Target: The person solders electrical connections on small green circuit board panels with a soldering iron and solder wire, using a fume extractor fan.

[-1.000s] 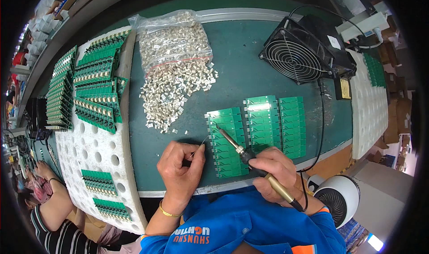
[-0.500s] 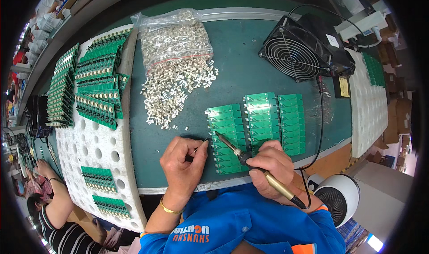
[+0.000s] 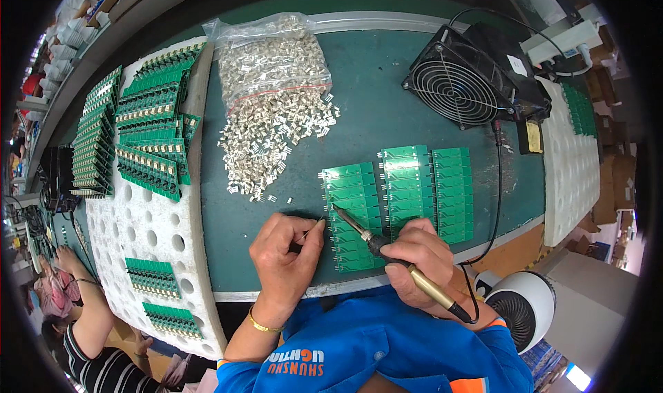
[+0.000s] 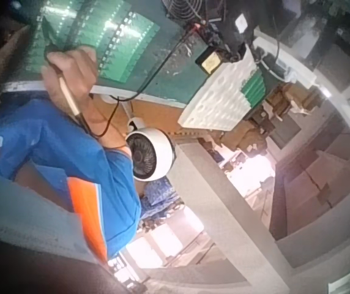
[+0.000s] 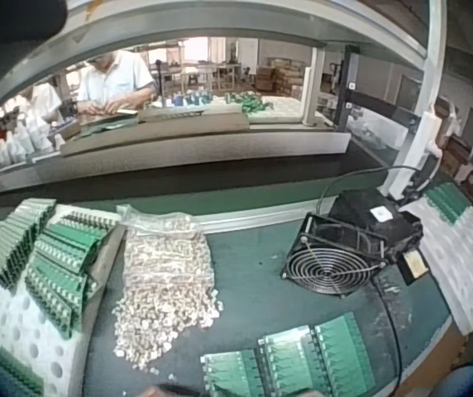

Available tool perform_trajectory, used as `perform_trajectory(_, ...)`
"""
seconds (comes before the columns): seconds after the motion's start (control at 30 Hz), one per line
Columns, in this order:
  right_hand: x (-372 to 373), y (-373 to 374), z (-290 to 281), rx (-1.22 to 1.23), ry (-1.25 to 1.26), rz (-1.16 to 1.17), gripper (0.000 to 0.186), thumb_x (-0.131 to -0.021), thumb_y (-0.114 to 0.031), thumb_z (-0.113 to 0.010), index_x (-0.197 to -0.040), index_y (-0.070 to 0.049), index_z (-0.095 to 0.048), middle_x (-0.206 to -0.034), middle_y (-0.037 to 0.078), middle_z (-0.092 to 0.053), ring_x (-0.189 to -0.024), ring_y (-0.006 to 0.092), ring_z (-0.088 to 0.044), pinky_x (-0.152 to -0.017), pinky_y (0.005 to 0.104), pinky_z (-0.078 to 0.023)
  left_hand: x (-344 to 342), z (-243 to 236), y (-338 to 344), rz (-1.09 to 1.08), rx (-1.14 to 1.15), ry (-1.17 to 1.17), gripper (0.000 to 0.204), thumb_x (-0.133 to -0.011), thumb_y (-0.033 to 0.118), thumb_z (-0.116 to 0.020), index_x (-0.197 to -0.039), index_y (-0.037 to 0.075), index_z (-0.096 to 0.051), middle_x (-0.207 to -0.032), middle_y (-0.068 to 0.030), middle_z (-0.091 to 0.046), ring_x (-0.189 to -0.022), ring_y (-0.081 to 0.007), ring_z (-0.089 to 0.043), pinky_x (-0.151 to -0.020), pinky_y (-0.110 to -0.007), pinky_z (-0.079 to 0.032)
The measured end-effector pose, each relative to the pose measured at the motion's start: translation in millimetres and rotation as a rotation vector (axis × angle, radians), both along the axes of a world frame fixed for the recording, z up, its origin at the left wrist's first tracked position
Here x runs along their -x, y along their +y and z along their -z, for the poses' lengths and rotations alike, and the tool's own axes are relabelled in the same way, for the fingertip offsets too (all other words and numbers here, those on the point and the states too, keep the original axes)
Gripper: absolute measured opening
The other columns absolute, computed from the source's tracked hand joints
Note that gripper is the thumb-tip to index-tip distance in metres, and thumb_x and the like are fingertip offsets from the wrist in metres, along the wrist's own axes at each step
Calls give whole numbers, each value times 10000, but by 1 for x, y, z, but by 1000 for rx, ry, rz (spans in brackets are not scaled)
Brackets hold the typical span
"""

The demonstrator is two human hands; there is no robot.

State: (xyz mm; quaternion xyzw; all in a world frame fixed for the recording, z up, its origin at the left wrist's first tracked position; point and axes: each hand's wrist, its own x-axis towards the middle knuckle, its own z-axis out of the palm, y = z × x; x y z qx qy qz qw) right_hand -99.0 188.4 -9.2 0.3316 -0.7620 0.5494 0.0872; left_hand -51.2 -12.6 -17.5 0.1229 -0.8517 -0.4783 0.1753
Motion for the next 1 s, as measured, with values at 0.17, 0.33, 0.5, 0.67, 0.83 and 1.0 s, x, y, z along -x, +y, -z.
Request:
perform_trajectory(0.17,1,1,0,-2,-4,-2,235,-852,-229,-760,-915,-16,-684,-735,86,-659,-598,245,-586,-661,367,-474,0,-1,0,-6,2,-20,132,-778,-35,-774,-751,10,-653,-663,-16,-551,-577,-78,-491,-527,-232,-382)
perform_trajectory(0.33,1,1,1,-4,-9,-7,240,-854,-235,-760,-915,-16,-684,-739,87,-658,-599,245,-583,-657,368,-473,0,0,0,-9,-1,-22,134,-775,-41,-774,-753,11,-653,-662,-18,-556,-578,-79,-495,-527,-232,-383)
perform_trajectory(0.5,1,0,2,6,-12,-9,241,-855,-236,-761,-913,-16,-682,-746,86,-656,-601,246,-584,-657,368,-472,0,2,0,6,6,-5,136,-773,-48,-774,-755,15,-654,-666,-23,-571,-577,-82,-508,-524,-234,-385)
perform_trajectory(0.67,1,1,1,4,-13,-13,239,-853,-232,-762,-916,-16,-682,-746,86,-658,-603,247,-587,-660,370,-472,1,3,1,4,53,16,136,-769,-37,-779,-748,15,-655,-661,-29,-570,-568,-91,-509,-520,-238,-384)
perform_trajectory(0.83,2,1,2,4,-7,-15,233,-853,-225,-761,-918,-16,-682,-747,85,-660,-601,245,-587,-660,371,-472,1,1,2,-2,66,0,137,-762,-26,-786,-742,18,-658,-655,-32,-565,-564,-96,-506,-515,-244,-381)
perform_trajectory(1.0,2,1,2,2,2,-17,234,-855,-224,-759,-916,-11,-681,-730,84,-657,-592,240,-585,-657,368,-473,1,0,3,-8,66,-13,132,-761,-17,-788,-746,23,-663,-651,-31,-553,-563,-104,-499,-513,-251,-376)
